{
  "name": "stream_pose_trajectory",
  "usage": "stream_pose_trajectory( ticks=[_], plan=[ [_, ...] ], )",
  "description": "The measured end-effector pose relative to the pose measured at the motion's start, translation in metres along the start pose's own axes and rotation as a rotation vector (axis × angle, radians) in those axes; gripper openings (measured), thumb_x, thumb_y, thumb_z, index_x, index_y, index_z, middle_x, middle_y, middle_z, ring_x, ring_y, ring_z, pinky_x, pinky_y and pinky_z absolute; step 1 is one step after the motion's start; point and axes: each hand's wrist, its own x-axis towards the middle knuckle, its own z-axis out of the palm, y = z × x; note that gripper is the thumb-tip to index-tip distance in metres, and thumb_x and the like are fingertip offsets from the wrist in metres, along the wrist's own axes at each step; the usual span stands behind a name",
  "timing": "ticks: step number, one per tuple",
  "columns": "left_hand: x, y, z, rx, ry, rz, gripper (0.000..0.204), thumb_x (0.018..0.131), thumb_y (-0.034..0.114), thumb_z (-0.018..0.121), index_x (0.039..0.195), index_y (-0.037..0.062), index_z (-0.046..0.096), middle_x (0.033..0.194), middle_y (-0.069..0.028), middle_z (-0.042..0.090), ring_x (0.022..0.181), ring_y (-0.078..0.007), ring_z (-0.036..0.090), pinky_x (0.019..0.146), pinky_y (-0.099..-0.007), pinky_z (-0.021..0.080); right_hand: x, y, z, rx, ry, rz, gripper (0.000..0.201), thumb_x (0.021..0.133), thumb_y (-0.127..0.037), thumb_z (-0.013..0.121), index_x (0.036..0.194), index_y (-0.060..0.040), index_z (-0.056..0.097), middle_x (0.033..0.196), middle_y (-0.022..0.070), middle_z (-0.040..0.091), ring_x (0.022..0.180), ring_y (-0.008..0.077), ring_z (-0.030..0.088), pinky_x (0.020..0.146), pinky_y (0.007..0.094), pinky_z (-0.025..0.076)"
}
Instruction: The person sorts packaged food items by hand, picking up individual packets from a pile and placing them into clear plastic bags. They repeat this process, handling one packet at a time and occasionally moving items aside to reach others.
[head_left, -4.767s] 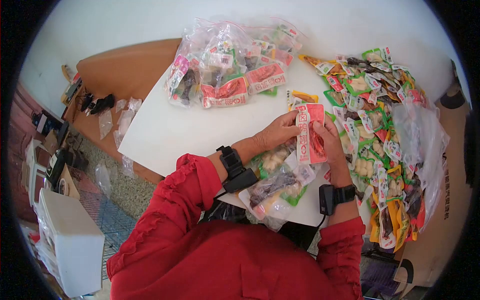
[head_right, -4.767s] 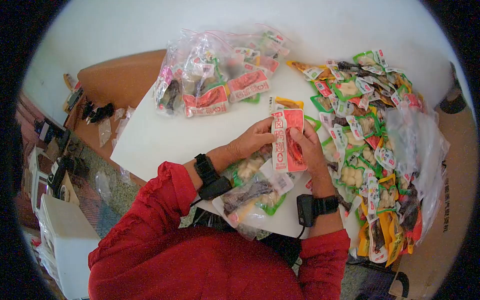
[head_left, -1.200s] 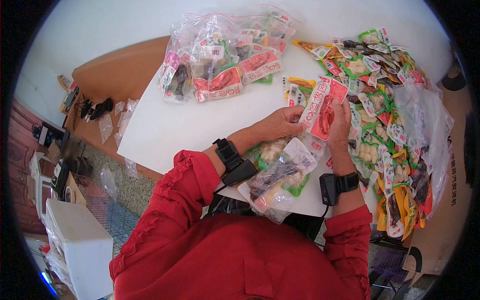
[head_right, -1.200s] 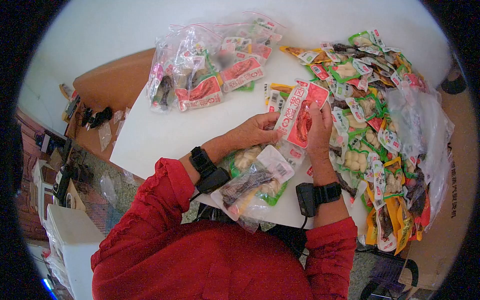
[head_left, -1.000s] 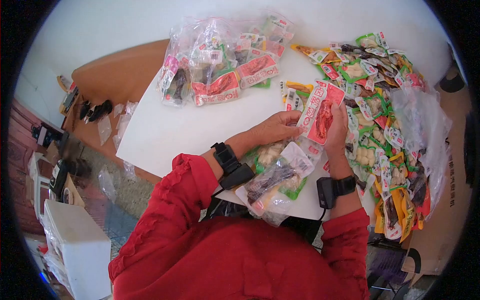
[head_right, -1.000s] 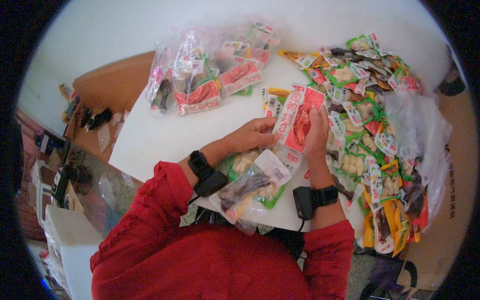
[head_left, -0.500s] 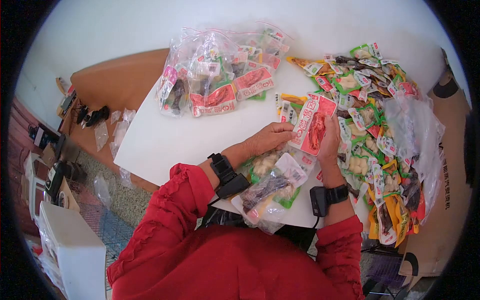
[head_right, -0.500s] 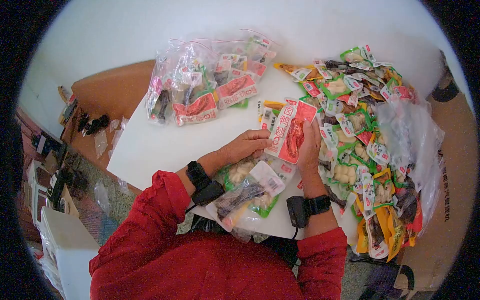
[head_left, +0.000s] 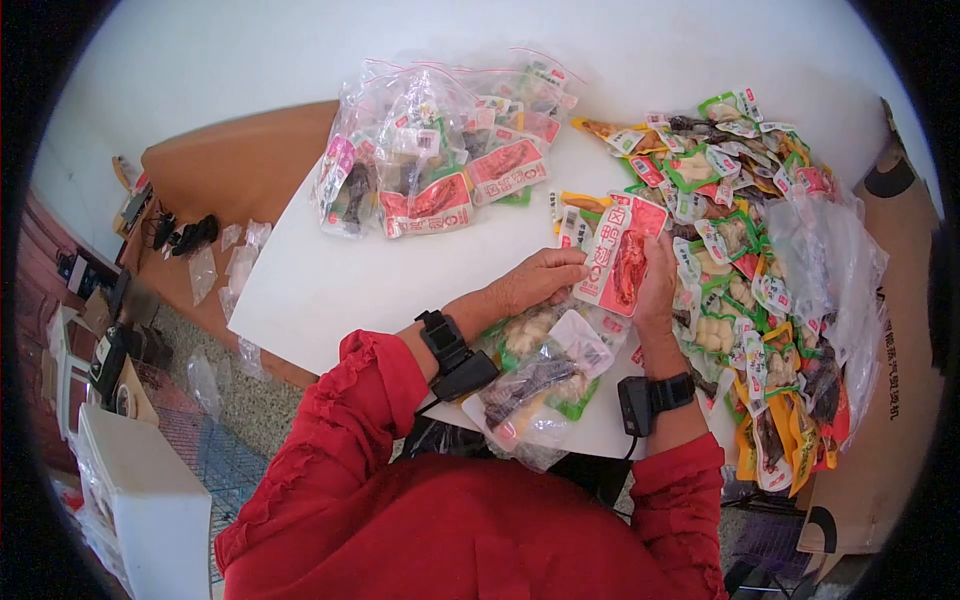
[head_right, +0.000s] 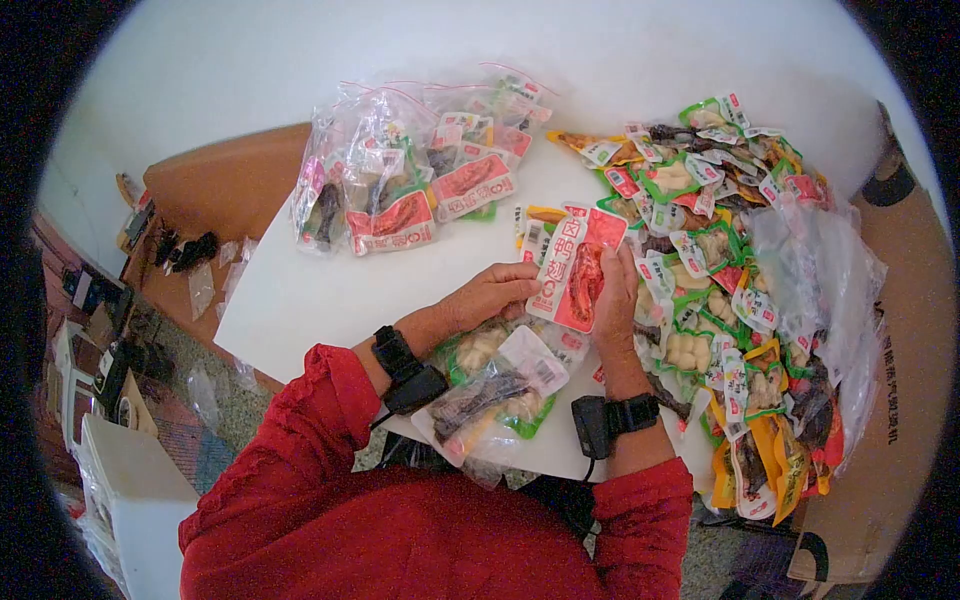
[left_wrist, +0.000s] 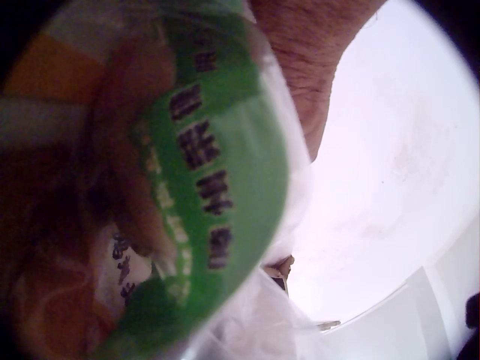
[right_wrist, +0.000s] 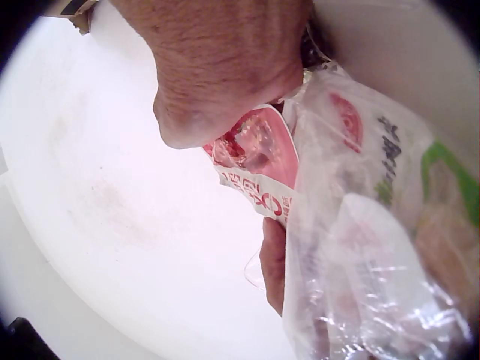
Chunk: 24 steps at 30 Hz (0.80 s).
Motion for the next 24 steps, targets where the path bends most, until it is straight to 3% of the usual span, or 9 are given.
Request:
stream_pose_trajectory(
  ticks=[2,4,7,11,14,17,20,22,24],
  plan=[
    [0.001,-0.001,0.000,-0.005,0.000,-0.003,0.021,0.086,0.022,0.046,0.071,0.0080,0.047,0.056,0.0047,0.036,0.049,-0.0049,0.035,0.044,-0.0194,0.029,0.001,0.004,-0.001,-0.019,0.004,-0.019,0.037,0.086,-0.021,0.045,0.113,0.0043,0.044,0.105,0.0071,0.051,0.095,0.0130,0.048,0.087,0.0252,0.036],
    [0.001,-0.003,-0.001,0.017,0.007,-0.017,0.021,0.086,0.022,0.046,0.071,0.0082,0.047,0.055,0.0052,0.036,0.048,-0.0048,0.035,0.043,-0.0193,0.029,0.006,0.016,-0.007,-0.104,0.122,-0.055,0.032,0.086,-0.021,0.044,0.108,0.0024,0.047,0.098,0.0043,0.052,0.088,0.0109,0.050,0.083,0.0242,0.038],
    [-0.001,0.002,0.001,0.045,0.014,-0.011,0.022,0.086,0.023,0.047,0.070,0.0088,0.048,0.055,0.0055,0.036,0.047,-0.0046,0.035,0.043,-0.0190,0.029,-0.005,-0.008,0.009,-0.145,0.038,-0.074,0.033,0.086,-0.021,0.044,0.108,0.0027,0.047,0.099,0.0050,0.052,0.089,0.0113,0.049,0.083,0.0242,0.037],
    [-0.002,0.004,0.000,0.036,-0.005,-0.034,0.018,0.087,0.024,0.048,0.076,0.0102,0.052,0.058,0.0073,0.038,0.051,-0.0024,0.036,0.045,-0.0169,0.029,-0.004,-0.003,0.009,-0.187,0.122,-0.088,0.031,0.086,-0.021,0.043,0.106,0.0025,0.048,0.098,0.0048,0.052,0.089,0.0111,0.048,0.082,0.0242,0.037],
    [-0.002,0.004,0.001,0.048,-0.006,-0.025,0.018,0.086,0.024,0.050,0.075,0.0105,0.052,0.058,0.0074,0.040,0.049,-0.0023,0.036,0.044,-0.0170,0.028,-0.003,-0.004,0.004,-0.067,-0.023,-0.034,0.030,0.086,-0.020,0.043,0.105,0.0030,0.048,0.098,0.0050,0.052,0.090,0.0117,0.047,0.082,0.0242,0.037],
    [-0.001,0.004,0.001,0.119,0.006,-0.015,0.021,0.085,0.023,0.051,0.069,0.0098,0.050,0.055,0.0069,0.038,0.046,-0.0027,0.036,0.042,-0.0180,0.030,-0.001,0.002,0.002,-0.236,0.005,-0.111,0.033,0.087,-0.023,0.043,0.106,0.0033,0.047,0.098,0.0052,0.052,0.090,0.0125,0.049,0.083,0.0246,0.037],
    [0.001,0.000,0.001,0.051,0.085,-0.058,0.016,0.085,0.022,0.052,0.075,0.0098,0.056,0.057,0.0070,0.043,0.046,-0.0022,0.038,0.041,-0.0165,0.031,-0.001,0.002,0.005,-0.028,-0.041,-0.038,0.035,0.088,-0.025,0.042,0.108,0.0028,0.047,0.097,0.0056,0.053,0.086,0.0117,0.050,0.079,0.0242,0.040],
    [0.002,0.000,0.001,-0.197,0.205,-0.099,0.014,0.085,0.021,0.052,0.082,0.0093,0.059,0.060,0.0063,0.049,0.046,-0.0019,0.040,0.042,-0.0158,0.032,0.000,0.002,0.007,0.112,-0.072,0.010,0.036,0.089,-0.027,0.041,0.110,0.0026,0.046,0.096,0.0059,0.053,0.084,0.0112,0.052,0.076,0.0238,0.042],
    [0.002,0.000,-0.001,-0.228,0.225,-0.069,0.014,0.084,0.021,0.052,0.083,0.0082,0.059,0.064,0.0043,0.053,0.046,-0.0023,0.042,0.041,-0.0162,0.034,0.001,0.003,0.004,0.077,-0.108,0.004,0.035,0.089,-0.025,0.041,0.111,0.0011,0.046,0.095,0.0056,0.054,0.083,0.0110,0.052,0.075,0.0240,0.043]
  ],
)
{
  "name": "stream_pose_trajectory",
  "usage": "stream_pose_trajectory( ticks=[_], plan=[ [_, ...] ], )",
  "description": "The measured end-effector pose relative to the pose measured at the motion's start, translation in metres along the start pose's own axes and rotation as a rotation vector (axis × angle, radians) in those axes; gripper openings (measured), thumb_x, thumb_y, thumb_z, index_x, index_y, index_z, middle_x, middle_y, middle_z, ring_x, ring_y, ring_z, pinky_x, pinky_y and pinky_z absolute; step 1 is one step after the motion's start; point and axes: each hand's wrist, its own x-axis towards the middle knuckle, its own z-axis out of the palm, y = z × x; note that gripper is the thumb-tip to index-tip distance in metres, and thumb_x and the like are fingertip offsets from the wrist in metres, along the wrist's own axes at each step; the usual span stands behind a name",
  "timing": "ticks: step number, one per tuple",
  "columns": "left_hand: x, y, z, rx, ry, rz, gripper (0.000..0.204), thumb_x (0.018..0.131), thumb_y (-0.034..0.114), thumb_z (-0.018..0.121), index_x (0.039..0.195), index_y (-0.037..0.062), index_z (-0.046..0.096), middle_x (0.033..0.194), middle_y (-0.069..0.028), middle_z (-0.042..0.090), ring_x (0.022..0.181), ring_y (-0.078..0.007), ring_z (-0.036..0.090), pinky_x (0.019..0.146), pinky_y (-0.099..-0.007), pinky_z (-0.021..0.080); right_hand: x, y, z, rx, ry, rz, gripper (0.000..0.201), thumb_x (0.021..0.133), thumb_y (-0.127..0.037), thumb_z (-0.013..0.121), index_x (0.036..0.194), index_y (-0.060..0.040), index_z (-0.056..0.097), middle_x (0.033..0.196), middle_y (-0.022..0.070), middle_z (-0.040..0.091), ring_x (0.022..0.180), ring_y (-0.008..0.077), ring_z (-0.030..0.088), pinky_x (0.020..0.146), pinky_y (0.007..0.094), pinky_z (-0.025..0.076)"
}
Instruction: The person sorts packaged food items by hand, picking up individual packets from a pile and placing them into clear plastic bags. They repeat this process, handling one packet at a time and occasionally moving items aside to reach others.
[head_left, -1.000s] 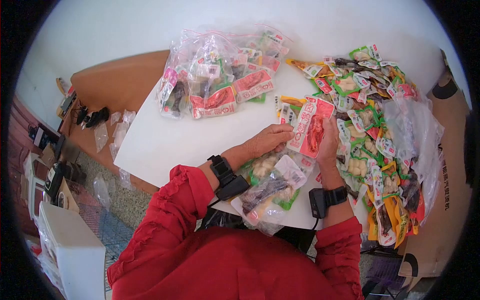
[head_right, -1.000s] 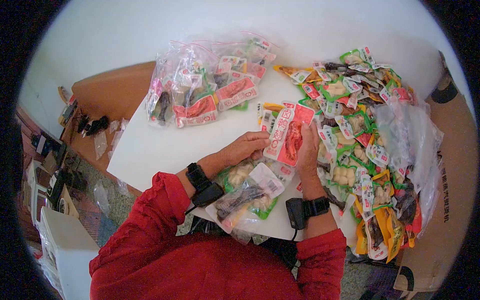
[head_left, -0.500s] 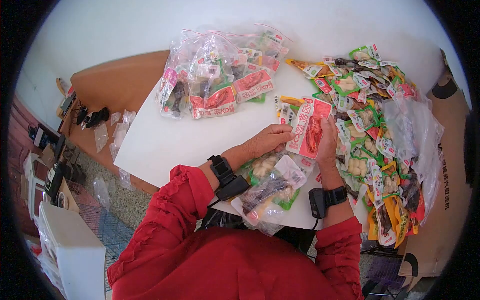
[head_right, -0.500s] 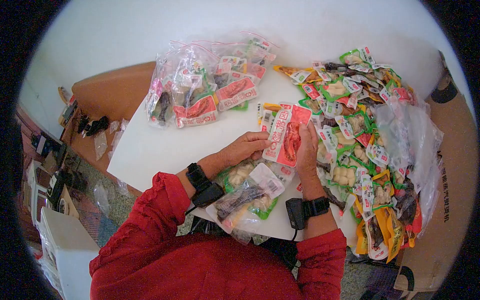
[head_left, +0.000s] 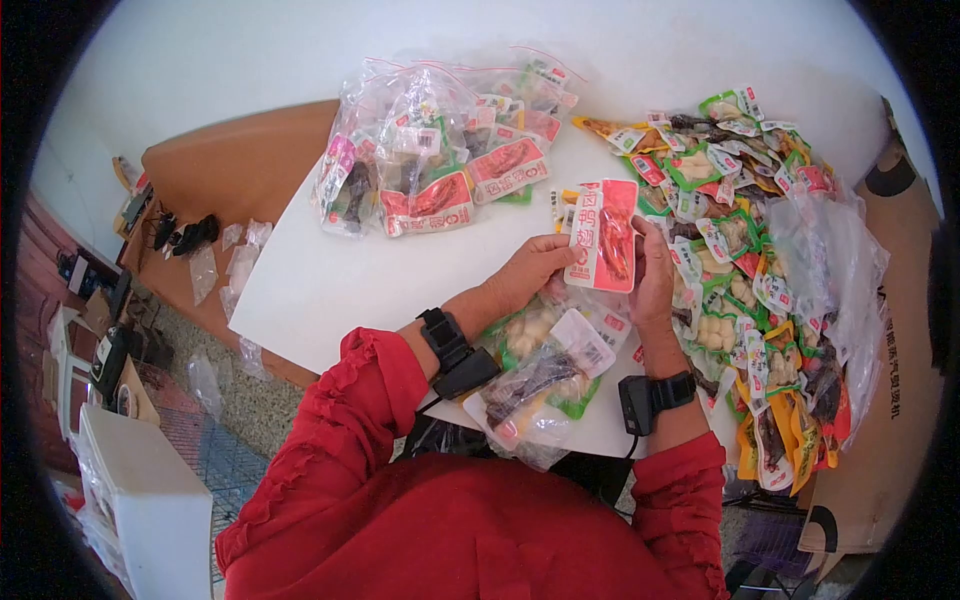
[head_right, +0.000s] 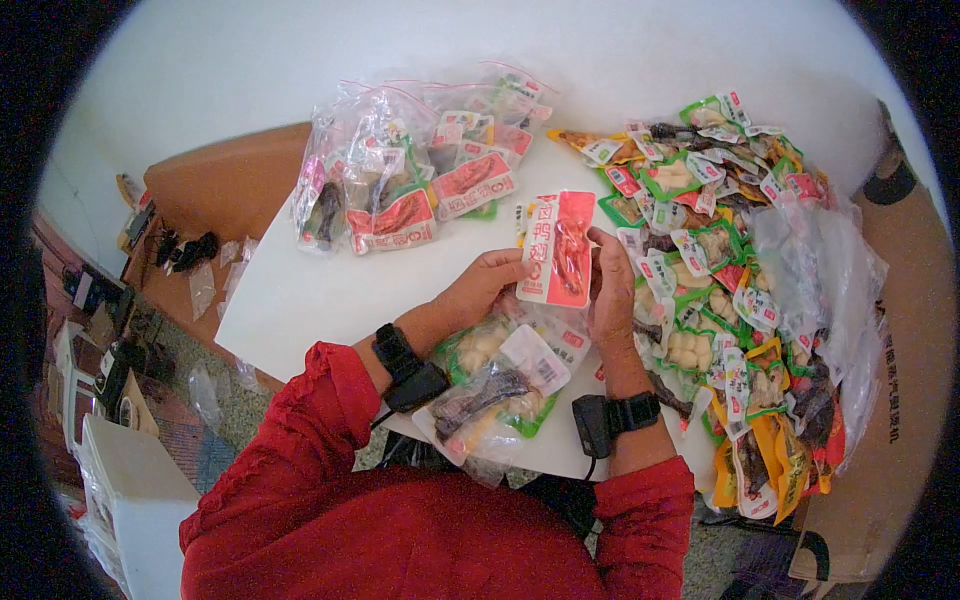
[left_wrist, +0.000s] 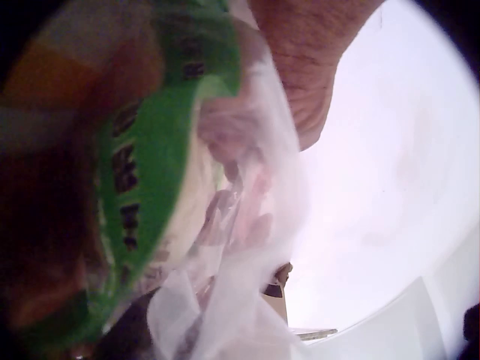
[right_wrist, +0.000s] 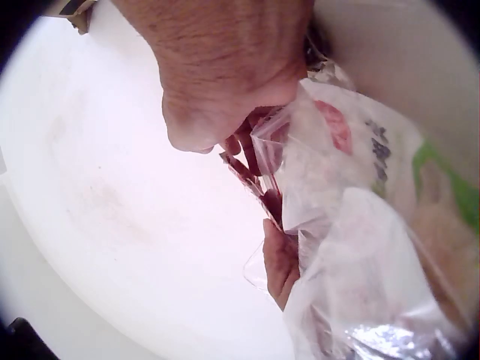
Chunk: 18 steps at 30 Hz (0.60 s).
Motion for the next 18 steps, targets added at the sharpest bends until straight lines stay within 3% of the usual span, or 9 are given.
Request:
stream_pose_trajectory(
  ticks=[5,7,8,10,11,13,14,16,18],
  plan=[
    [0.006,-0.003,-0.008,-0.123,0.007,0.083,0.014,0.083,0.019,0.054,0.086,0.0065,0.058,0.069,0.0011,0.058,0.045,-0.0036,0.045,0.042,-0.0166,0.039,0.001,0.003,-0.006,-0.216,-0.029,0.077,0.032,0.088,-0.022,0.044,0.115,-0.0041,0.045,0.092,0.0063,0.056,0.081,0.0103,0.054,0.073,0.0252,0.044],
    [0.007,-0.005,-0.013,-0.133,0.012,0.070,0.013,0.082,0.017,0.054,0.087,0.0056,0.058,0.071,-0.0009,0.059,0.049,-0.0048,0.049,0.043,-0.0180,0.042,0.000,0.003,0.002,-0.553,-0.015,-0.188,0.035,0.084,-0.015,0.049,0.117,-0.0074,0.044,0.099,0.0108,0.055,0.085,0.0140,0.055,0.075,0.0277,0.044],
    [0.009,-0.008,-0.014,-0.133,0.012,0.070,0.013,0.082,0.017,0.054,0.087,0.0056,0.058,0.071,-0.0009,0.059,0.049,-0.0048,0.049,0.043,-0.0180,0.042,-0.001,0.000,0.006,-0.553,-0.015,-0.188,0.035,0.084,-0.015,0.049,0.117,-0.0074,0.044,0.099,0.0108,0.055,0.085,0.0140,0.055,0.075,0.0277,0.044],
    [0.013,-0.013,-0.015,-0.169,-0.006,0.080,0.013,0.080,0.014,0.054,0.087,0.0044,0.057,0.073,-0.0023,0.060,0.055,-0.0068,0.055,0.047,-0.0190,0.045,-0.005,-0.012,0.015,-1.041,-0.041,-0.498,0.044,0.077,-0.009,0.054,0.119,-0.0085,0.042,0.110,0.0162,0.050,0.094,0.0239,0.052,0.082,0.0331,0.041],
    [0.010,-0.009,-0.013,-0.169,-0.007,0.079,0.013,0.080,0.014,0.054,0.087,0.0044,0.057,0.073,-0.0023,0.060,0.055,-0.0068,0.055,0.047,-0.0190,0.045,-0.005,-0.015,0.016,-1.041,-0.040,-0.497,0.044,0.077,-0.009,0.054,0.119,-0.0085,0.042,0.110,0.0162,0.050,0.094,0.0239,0.052,0.082,0.0331,0.041],
    [0.003,-0.002,-0.009,-0.135,-0.104,-0.007,0.013,0.079,0.011,0.054,0.088,0.0030,0.057,0.076,-0.0034,0.061,0.063,-0.0090,0.059,0.052,-0.0207,0.048,-0.003,-0.018,0.017,-1.223,-0.045,-0.762,0.046,0.072,-0.007,0.056,0.116,-0.0120,0.046,0.118,0.0168,0.044,0.104,0.0313,0.046,0.089,0.0384,0.036],
    [0.002,-0.003,-0.010,-0.135,-0.104,-0.009,0.013,0.079,0.011,0.054,0.088,0.0030,0.057,0.076,-0.0034,0.061,0.063,-0.0090,0.059,0.052,-0.0207,0.048,-0.002,-0.021,0.016,-1.224,-0.044,-0.761,0.046,0.072,-0.007,0.056,0.116,-0.0120,0.046,0.118,0.0168,0.044,0.104,0.0313,0.046,0.089,0.0384,0.036],
    [0.003,-0.003,-0.011,-0.169,-0.143,-0.020,0.014,0.077,0.010,0.054,0.089,0.0019,0.056,0.080,-0.0046,0.061,0.068,-0.0108,0.060,0.058,-0.0219,0.050,0.002,-0.027,0.012,-1.402,-0.051,-0.994,0.039,0.070,-0.009,0.058,0.108,-0.0142,0.053,0.120,0.0155,0.042,0.109,0.0316,0.043,0.091,0.0409,0.033],
    [0.003,-0.004,-0.012,-0.173,-0.131,-0.005,0.015,0.078,0.012,0.053,0.089,0.0022,0.056,0.081,-0.0049,0.061,0.067,-0.0104,0.059,0.056,-0.0214,0.048,0.002,-0.028,0.012,-1.392,-0.061,-0.996,0.033,0.070,-0.009,0.058,0.103,-0.0146,0.056,0.120,0.0148,0.043,0.110,0.0308,0.043,0.090,0.0419,0.033]
  ],
)
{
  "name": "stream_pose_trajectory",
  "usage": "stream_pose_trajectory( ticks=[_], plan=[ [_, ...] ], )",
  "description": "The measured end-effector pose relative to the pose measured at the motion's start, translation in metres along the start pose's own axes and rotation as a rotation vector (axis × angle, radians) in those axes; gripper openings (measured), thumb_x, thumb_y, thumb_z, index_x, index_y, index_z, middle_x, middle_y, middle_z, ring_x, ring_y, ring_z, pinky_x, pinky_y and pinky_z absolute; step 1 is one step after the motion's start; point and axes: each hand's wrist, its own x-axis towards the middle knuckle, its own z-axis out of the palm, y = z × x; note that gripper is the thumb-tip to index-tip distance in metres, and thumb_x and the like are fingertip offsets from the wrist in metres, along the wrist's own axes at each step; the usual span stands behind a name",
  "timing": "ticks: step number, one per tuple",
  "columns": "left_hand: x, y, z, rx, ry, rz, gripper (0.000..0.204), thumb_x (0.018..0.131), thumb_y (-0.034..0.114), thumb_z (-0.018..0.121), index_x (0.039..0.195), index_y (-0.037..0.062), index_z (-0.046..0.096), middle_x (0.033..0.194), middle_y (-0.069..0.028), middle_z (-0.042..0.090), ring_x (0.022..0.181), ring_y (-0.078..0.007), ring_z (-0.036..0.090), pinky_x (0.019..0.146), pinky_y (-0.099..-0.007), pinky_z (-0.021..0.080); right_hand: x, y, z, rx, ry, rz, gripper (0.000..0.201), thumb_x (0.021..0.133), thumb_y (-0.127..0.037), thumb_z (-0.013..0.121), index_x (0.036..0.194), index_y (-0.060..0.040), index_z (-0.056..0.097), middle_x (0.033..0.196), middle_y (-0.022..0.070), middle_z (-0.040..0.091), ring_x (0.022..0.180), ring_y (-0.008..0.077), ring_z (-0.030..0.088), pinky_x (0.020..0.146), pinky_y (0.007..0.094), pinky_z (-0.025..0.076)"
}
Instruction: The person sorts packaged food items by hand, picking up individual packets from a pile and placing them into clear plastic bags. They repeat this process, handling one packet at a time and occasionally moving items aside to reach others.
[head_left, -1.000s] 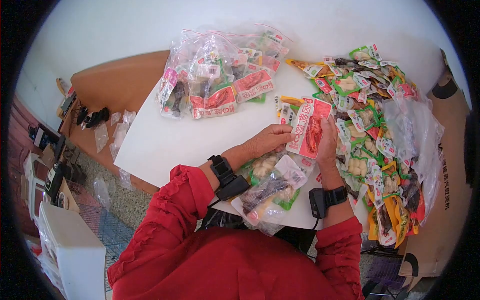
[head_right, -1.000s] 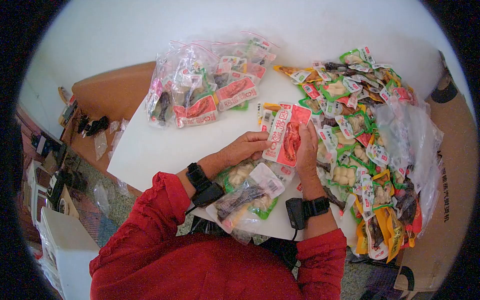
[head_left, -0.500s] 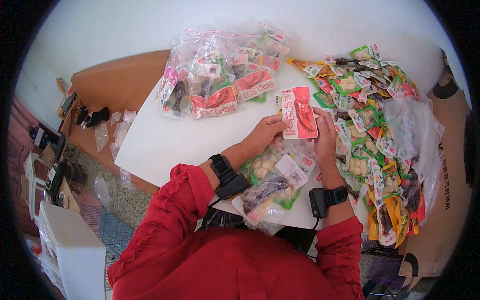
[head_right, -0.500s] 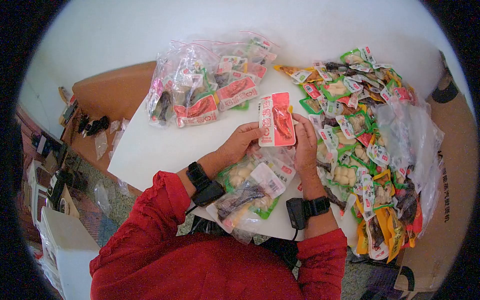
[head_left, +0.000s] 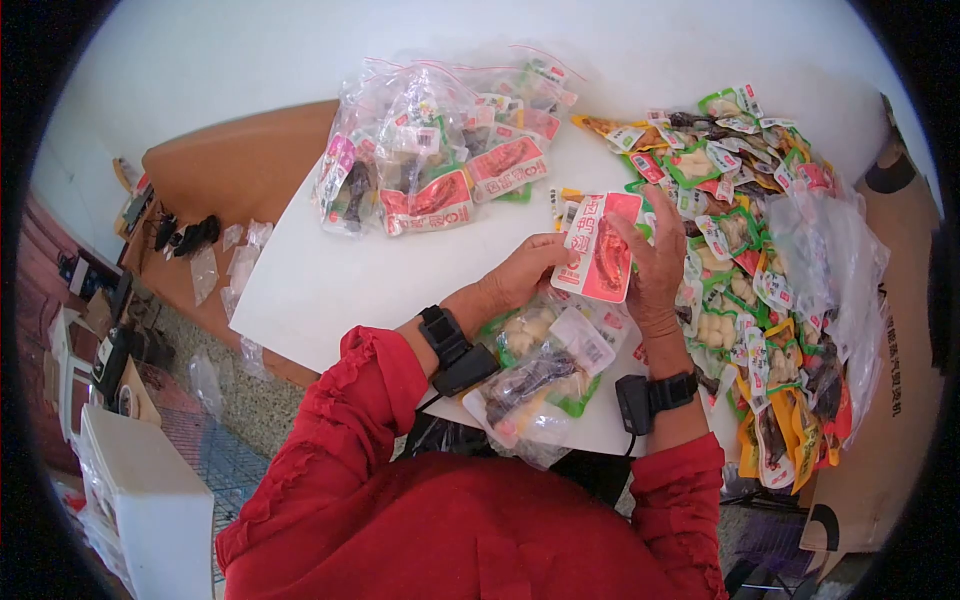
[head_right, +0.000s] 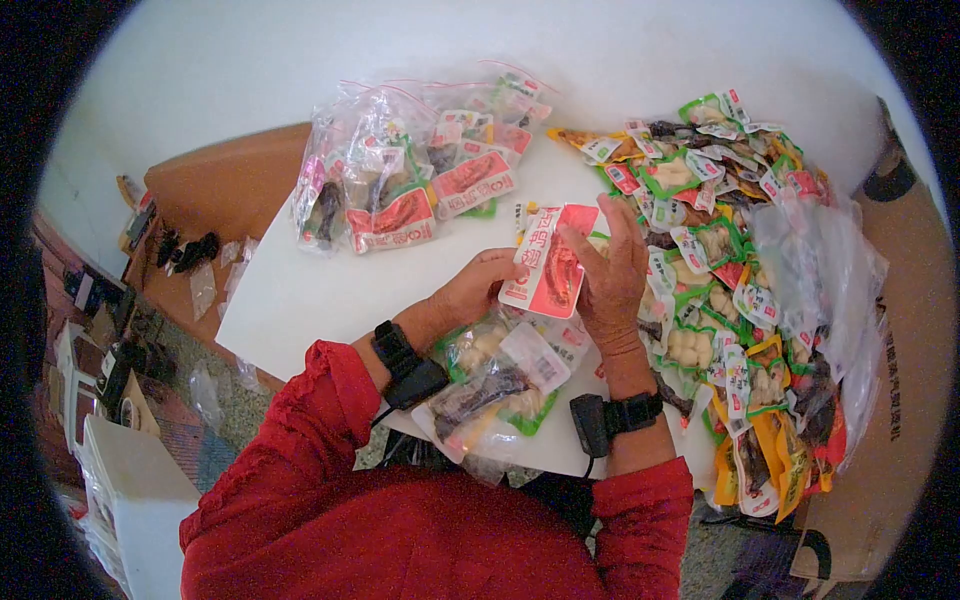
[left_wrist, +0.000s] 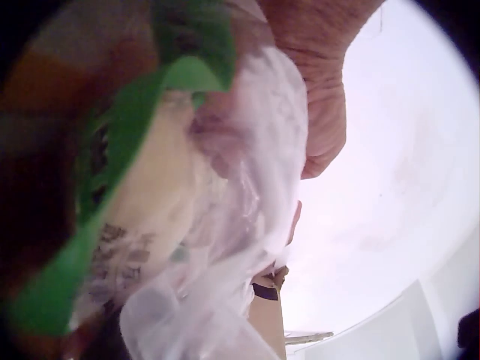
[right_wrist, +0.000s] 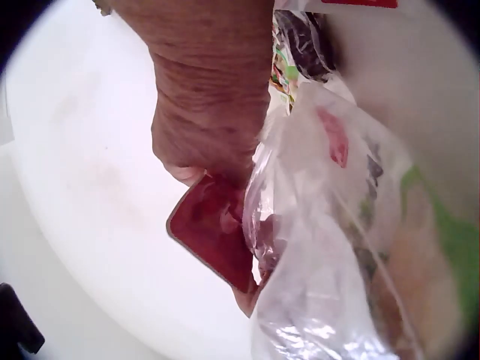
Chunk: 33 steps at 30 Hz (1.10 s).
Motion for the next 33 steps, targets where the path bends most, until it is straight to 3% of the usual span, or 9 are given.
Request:
stream_pose_trajectory(
  ticks=[5,7,8,10,11,13,16,19,33],
  plan=[
    [-0.008,0.013,0.014,-0.174,0.136,0.007,0.023,0.084,0.023,0.047,0.091,0.0030,0.054,0.080,-0.0036,0.057,0.062,-0.0078,0.051,0.047,-0.0195,0.038,-0.005,0.004,0.001,0.009,-0.089,-0.045,0.023,0.070,-0.010,0.058,0.093,-0.0113,0.059,0.109,0.0121,0.052,0.106,0.0286,0.047,0.085,0.0406,0.036],
    [0.000,0.006,-0.004,-0.181,-0.169,0.127,0.032,0.088,0.034,0.041,0.094,0.0045,0.052,0.076,-0.0012,0.053,0.058,-0.0059,0.043,0.044,-0.0179,0.030,-0.013,0.002,0.004,0.245,-0.209,0.163,0.020,0.073,-0.010,0.059,0.092,-0.0075,0.058,0.096,0.0101,0.058,0.093,0.0281,0.054,0.078,0.0345,0.041],
    [0.002,0.005,-0.006,-0.181,-0.168,0.127,0.032,0.088,0.034,0.041,0.094,0.0045,0.052,0.076,-0.0012,0.053,0.058,-0.0059,0.043,0.044,-0.0179,0.030,-0.016,0.002,0.004,0.246,-0.209,0.162,0.020,0.073,-0.010,0.059,0.092,-0.0075,0.058,0.096,0.0101,0.058,0.093,0.0281,0.054,0.078,0.0345,0.041],
    [0.007,0.002,-0.008,0.052,0.038,0.196,0.030,0.088,0.034,0.043,0.096,0.0063,0.050,0.074,-0.0001,0.051,0.054,-0.0043,0.041,0.042,-0.0169,0.029,-0.020,0.002,0.006,0.449,-0.180,0.512,0.016,0.078,-0.012,0.058,0.092,-0.0034,0.056,0.089,0.0067,0.060,0.082,0.0208,0.057,0.071,0.0270,0.043],
    [0.006,0.003,-0.005,0.051,0.039,0.198,0.030,0.088,0.034,0.043,0.096,0.0063,0.050,0.074,-0.0001,0.051,0.054,-0.0043,0.041,0.042,-0.0169,0.029,-0.022,0.005,0.009,0.449,-0.181,0.510,0.016,0.078,-0.012,0.058,0.092,-0.0034,0.056,0.089,0.0067,0.060,0.082,0.0208,0.057,0.071,0.0270,0.043],
    [0.003,0.002,0.002,0.242,0.118,0.221,0.023,0.088,0.029,0.046,0.098,0.0084,0.050,0.075,0.0004,0.050,0.049,-0.0024,0.038,0.040,-0.0155,0.030,-0.025,0.009,0.017,0.894,0.004,0.767,0.017,0.083,-0.014,0.056,0.095,-0.0023,0.055,0.091,0.0045,0.058,0.081,0.0127,0.055,0.069,0.0234,0.043],
    [0.000,0.008,0.012,0.286,0.125,0.143,0.018,0.087,0.025,0.049,0.096,0.0090,0.051,0.074,0.0012,0.051,0.045,-0.0010,0.036,0.039,-0.0149,0.033,-0.022,0.008,0.018,1.181,0.088,0.887,0.019,0.083,-0.014,0.055,0.098,-0.0014,0.053,0.092,0.0030,0.056,0.083,0.0082,0.052,0.071,0.0232,0.043],
    [0.000,0.006,0.007,0.252,0.046,0.136,0.018,0.087,0.026,0.049,0.092,0.0097,0.052,0.072,0.0025,0.051,0.045,-0.0004,0.036,0.041,-0.0143,0.036,-0.026,0.010,0.023,1.320,0.102,0.939,0.021,0.083,-0.013,0.055,0.101,-0.0017,0.051,0.093,0.0043,0.056,0.082,0.0092,0.053,0.073,0.0230,0.043],
    [0.000,0.003,0.006,0.242,0.045,0.148,0.017,0.087,0.025,0.051,0.086,0.0083,0.055,0.072,0.0035,0.052,0.058,-0.0005,0.042,0.045,-0.0140,0.031,-0.019,0.005,0.017,1.453,0.154,1.062,0.024,0.088,-0.022,0.047,0.102,-0.0026,0.050,0.092,0.0032,0.055,0.081,0.0115,0.054,0.073,0.0273,0.045]
  ],
)
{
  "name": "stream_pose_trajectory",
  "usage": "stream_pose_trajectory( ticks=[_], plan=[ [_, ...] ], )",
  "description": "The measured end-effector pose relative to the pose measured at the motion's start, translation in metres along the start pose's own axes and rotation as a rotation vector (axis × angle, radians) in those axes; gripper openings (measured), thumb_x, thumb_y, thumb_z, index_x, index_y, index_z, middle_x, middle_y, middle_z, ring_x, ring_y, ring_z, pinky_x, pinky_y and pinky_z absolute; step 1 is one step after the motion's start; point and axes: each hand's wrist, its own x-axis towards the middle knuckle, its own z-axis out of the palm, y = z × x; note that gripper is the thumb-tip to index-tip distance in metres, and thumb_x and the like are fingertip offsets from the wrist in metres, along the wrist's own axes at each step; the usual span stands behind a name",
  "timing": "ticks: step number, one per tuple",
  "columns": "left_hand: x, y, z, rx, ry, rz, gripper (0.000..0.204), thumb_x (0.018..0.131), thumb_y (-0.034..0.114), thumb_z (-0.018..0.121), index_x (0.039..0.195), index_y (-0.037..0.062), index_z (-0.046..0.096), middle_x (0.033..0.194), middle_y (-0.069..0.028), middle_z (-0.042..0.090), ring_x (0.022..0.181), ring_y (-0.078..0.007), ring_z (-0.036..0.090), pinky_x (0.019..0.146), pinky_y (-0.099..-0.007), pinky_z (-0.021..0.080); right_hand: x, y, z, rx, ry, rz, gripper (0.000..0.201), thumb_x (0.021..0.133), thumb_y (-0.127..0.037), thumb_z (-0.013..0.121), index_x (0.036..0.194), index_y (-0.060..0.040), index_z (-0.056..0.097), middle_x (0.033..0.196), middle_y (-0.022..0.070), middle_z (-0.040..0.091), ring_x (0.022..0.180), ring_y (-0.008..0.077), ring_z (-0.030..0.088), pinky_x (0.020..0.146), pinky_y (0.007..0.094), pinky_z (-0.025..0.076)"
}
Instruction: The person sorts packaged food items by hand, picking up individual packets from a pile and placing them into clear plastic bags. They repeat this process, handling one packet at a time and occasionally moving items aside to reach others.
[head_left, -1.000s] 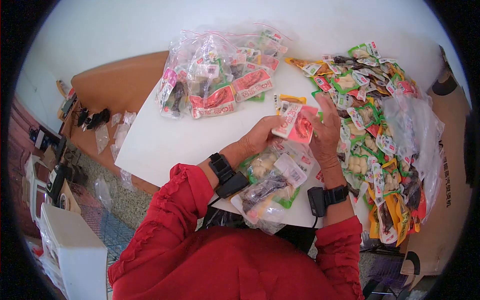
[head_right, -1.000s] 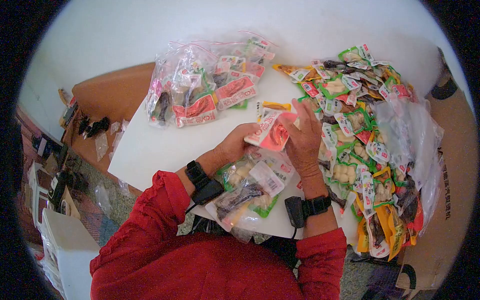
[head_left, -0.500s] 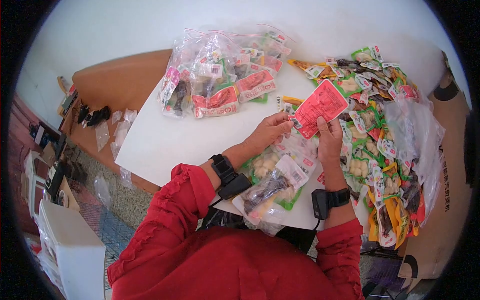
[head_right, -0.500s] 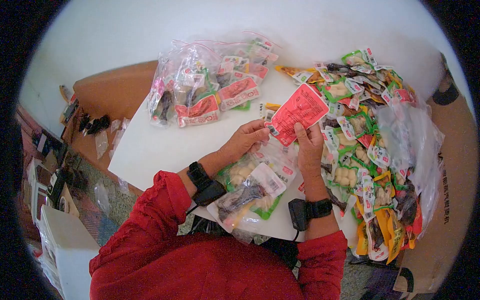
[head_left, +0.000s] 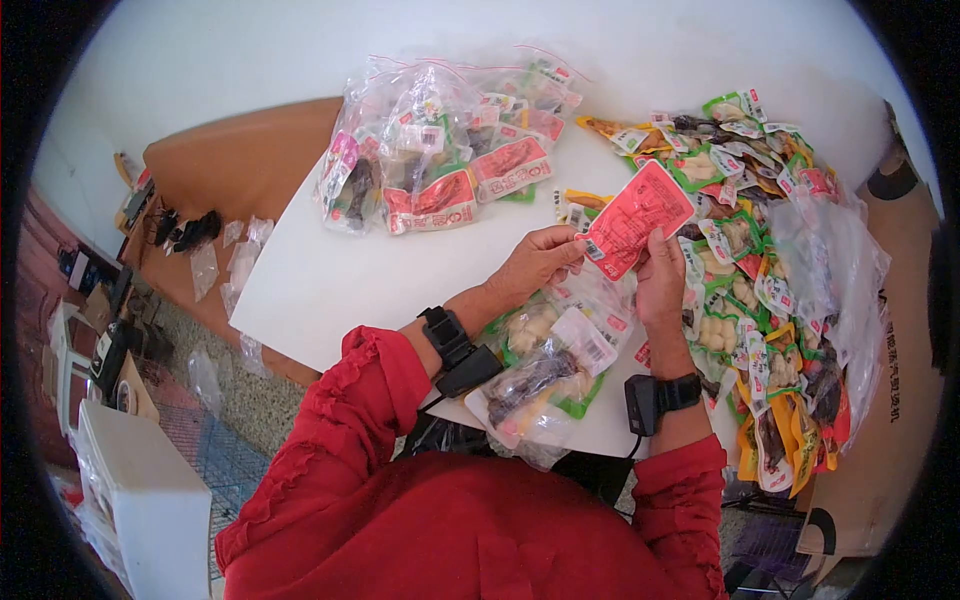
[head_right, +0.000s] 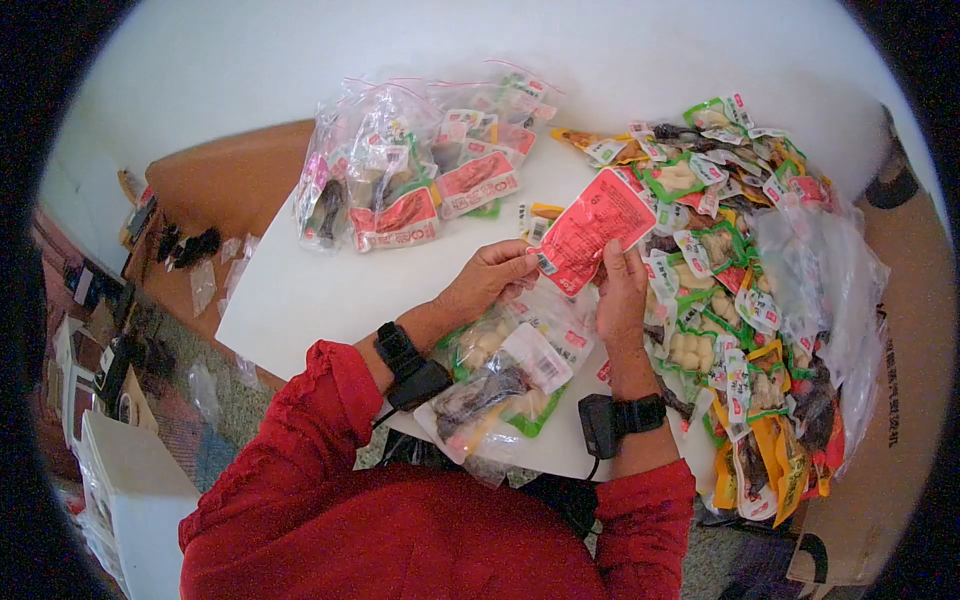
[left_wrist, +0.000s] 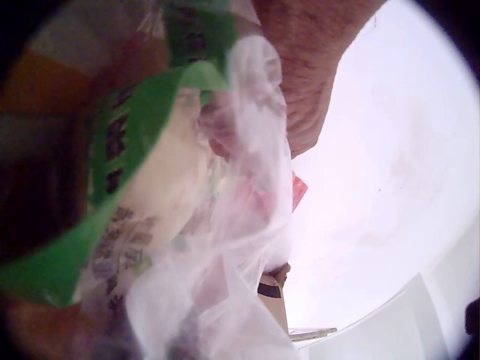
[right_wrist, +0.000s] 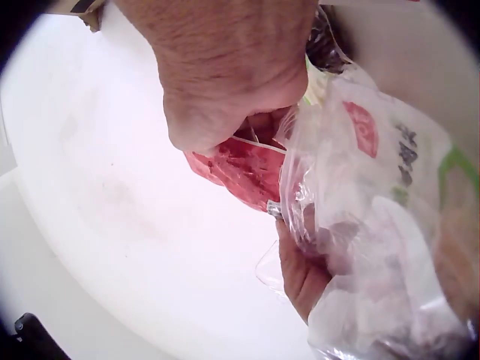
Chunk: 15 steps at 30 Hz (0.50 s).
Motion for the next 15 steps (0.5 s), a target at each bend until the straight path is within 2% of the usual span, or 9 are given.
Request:
stream_pose_trajectory(
  ticks=[7,15],
  plan=[
    [-0.0017,0.0057,0.0034,0.001,0.048,-0.024,0.015,0.087,0.023,0.050,0.085,0.0084,0.054,0.072,0.0028,0.052,0.050,-0.0008,0.038,0.041,-0.0137,0.029,-0.0009,0.0032,-0.0040,-0.135,-0.031,-0.039,0.020,0.088,-0.023,0.047,0.093,-0.0042,0.051,0.082,0.0002,0.054,0.072,0.0077,0.050,0.066,0.0243,0.043],
    [-0.0018,0.0035,0.0035,0.020,0.062,-0.081,0.016,0.087,0.025,0.050,0.085,0.0093,0.053,0.071,0.0026,0.052,0.048,-0.0010,0.038,0.041,-0.0138,0.031,-0.0018,0.0004,0.0001,-0.134,-0.035,-0.063,0.021,0.088,-0.023,0.047,0.094,-0.0030,0.052,0.077,-0.0026,0.051,0.066,0.0047,0.046,0.060,0.0200,0.041]
  ],
)
